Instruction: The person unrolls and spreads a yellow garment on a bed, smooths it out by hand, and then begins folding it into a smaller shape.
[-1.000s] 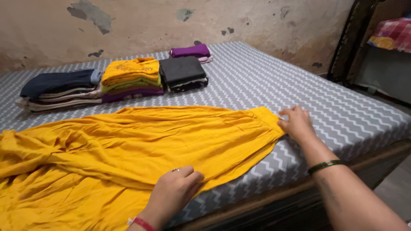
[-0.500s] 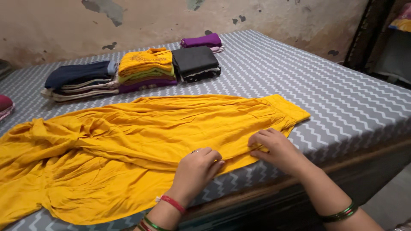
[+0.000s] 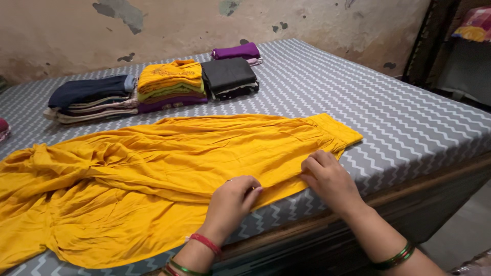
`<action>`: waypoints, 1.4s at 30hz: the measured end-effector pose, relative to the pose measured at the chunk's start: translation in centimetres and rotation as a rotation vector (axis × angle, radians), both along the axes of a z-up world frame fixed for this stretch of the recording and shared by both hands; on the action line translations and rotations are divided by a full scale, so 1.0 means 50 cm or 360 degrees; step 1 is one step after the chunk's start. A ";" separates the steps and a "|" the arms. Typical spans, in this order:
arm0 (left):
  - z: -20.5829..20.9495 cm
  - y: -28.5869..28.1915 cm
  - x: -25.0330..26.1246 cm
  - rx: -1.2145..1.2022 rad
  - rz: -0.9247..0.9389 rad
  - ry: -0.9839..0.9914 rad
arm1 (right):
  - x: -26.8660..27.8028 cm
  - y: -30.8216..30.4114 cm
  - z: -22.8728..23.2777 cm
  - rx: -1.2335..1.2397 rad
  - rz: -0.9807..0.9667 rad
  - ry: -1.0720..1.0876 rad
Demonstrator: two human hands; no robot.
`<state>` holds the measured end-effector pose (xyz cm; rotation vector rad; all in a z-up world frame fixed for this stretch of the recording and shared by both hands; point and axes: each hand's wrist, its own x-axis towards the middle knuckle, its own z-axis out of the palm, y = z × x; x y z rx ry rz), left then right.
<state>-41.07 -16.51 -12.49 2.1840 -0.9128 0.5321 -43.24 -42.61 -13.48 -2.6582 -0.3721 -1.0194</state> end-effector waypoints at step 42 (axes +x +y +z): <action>-0.019 -0.014 -0.019 0.0266 -0.0176 -0.0377 | 0.051 -0.153 -0.010 -0.0067 0.0027 0.0060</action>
